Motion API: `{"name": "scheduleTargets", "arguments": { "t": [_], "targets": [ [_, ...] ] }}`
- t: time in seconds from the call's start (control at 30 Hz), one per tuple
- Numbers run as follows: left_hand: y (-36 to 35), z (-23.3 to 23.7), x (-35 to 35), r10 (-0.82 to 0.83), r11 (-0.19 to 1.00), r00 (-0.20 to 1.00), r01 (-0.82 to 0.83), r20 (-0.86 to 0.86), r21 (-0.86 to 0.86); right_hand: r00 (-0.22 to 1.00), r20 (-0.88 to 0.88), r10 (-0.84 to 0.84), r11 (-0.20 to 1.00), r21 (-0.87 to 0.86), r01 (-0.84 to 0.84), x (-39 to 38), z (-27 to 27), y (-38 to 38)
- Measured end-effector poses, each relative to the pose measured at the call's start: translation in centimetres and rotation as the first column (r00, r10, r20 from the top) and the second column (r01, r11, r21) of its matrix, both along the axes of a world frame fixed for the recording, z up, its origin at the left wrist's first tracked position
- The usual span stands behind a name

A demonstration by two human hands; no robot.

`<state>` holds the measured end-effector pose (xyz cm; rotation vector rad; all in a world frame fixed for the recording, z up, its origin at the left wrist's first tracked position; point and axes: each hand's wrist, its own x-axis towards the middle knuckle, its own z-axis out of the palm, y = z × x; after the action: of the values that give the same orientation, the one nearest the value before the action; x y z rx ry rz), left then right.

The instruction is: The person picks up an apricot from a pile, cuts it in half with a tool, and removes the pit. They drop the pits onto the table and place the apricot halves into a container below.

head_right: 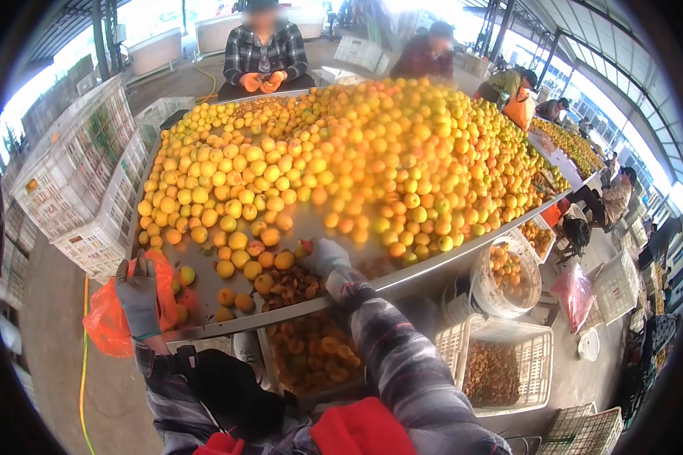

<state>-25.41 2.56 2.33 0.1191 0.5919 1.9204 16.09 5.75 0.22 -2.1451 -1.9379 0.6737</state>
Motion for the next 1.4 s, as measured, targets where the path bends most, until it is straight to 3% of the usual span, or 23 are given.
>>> {"name": "scheduleTargets", "arguments": {
  "t": [0.33, 0.4, 0.53, 0.6, 0.63, 0.67, 0.73, 0.83, 0.93, 1.0, 1.07, 1.13, 1.17, 1.2, 1.3, 1.4],
  "targets": [
    [-2.0, 2.9, 2.3, -0.044, 0.998, 0.999, 0.042, 0.02, 0.054, 0.999, -0.033, -0.02, 1.0, 0.001, 0.02, -0.2, 0.9, -0.8],
    [-3.6, 5.0, 5.1, -0.085, 0.975, 0.986, 0.112, -0.145, 0.194, 0.996, -0.078, -0.042, 0.998, 0.053, 0.046, -0.2, 0.8, -1.0],
    [-5.2, 6.6, 9.3, -0.174, 0.939, 0.919, 0.263, -0.353, 0.222, 0.986, -0.151, -0.063, 0.994, 0.08, 0.076, 0.0, 2.8, -2.3],
    [-5.1, 6.1, 11.4, -0.082, 0.936, 0.753, 0.283, -0.653, 0.209, 0.969, -0.236, -0.069, 0.976, 0.186, 0.115, 0.3, 2.0, -2.5],
    [-5.1, 6.9, 13.6, -0.152, 0.94, 0.843, 0.284, -0.517, 0.187, 0.951, -0.309, -0.014, 0.959, 0.265, 0.101, 0.1, 3.0, -3.5],
    [-4.5, 6.3, 15.1, -0.225, 0.931, 0.816, 0.34, -0.532, 0.129, 0.951, -0.309, -0.014, 0.959, 0.266, 0.101, -0.2, 4.0, -4.3],
    [-3.4, 4.7, 18.8, -0.356, 0.891, 0.732, 0.454, -0.581, 0.026, 0.853, -0.511, 0.104, 0.904, 0.406, 0.133, -0.8, 5.6, -5.9],
    [-3.8, 4.0, 24.3, -0.559, 0.766, 0.615, 0.64, -0.556, -0.062, 0.802, -0.565, 0.191, 0.842, 0.514, 0.161, -1.3, 6.8, -8.0],
    [-3.9, 2.8, 27.6, -0.626, 0.67, 0.613, 0.739, -0.483, 0.068, 0.815, -0.547, 0.188, 0.817, 0.549, 0.18, -1.2, 8.1, -9.6],
    [-4.1, 3.4, 27.9, -0.669, 0.606, 0.554, 0.792, -0.495, 0.068, 0.766, -0.634, 0.11, 0.84, 0.471, 0.269, -0.8, 7.9, -10.1],
    [-4.3, 3.7, 28.3, -0.652, 0.638, 0.456, 0.762, -0.605, -0.112, 0.795, -0.59, 0.141, 0.831, 0.507, 0.229, 0.3, 6.6, -10.0],
    [-4.0, 2.9, 28.3, -0.677, 0.622, 0.498, 0.781, -0.541, -0.06, 0.279, -0.921, 0.274, 0.918, 0.336, 0.209, 1.1, 6.0, -10.0],
    [-3.8, 2.7, 28.0, -0.652, 0.603, 0.455, 0.796, -0.607, -0.051, 0.05, -0.988, 0.143, 0.968, 0.15, 0.202, 1.4, 7.2, -10.7],
    [-3.8, 2.6, 27.9, -0.622, 0.582, 0.408, 0.812, -0.668, -0.045, 0.048, -0.989, 0.14, 0.968, 0.147, 0.202, 1.8, 6.8, -10.6],
    [-3.9, 2.1, 27.9, -0.635, 0.557, 0.329, 0.822, -0.699, -0.12, 0.21, -0.97, 0.126, 0.965, 0.169, 0.201, 2.6, 5.2, -10.1],
    [-3.9, 1.3, 28.1, -0.622, 0.558, 0.372, 0.828, -0.689, -0.058, 0.114, -0.991, 0.065, 0.98, 0.085, 0.18, 2.8, 4.9, -10.2]
  ]
}}
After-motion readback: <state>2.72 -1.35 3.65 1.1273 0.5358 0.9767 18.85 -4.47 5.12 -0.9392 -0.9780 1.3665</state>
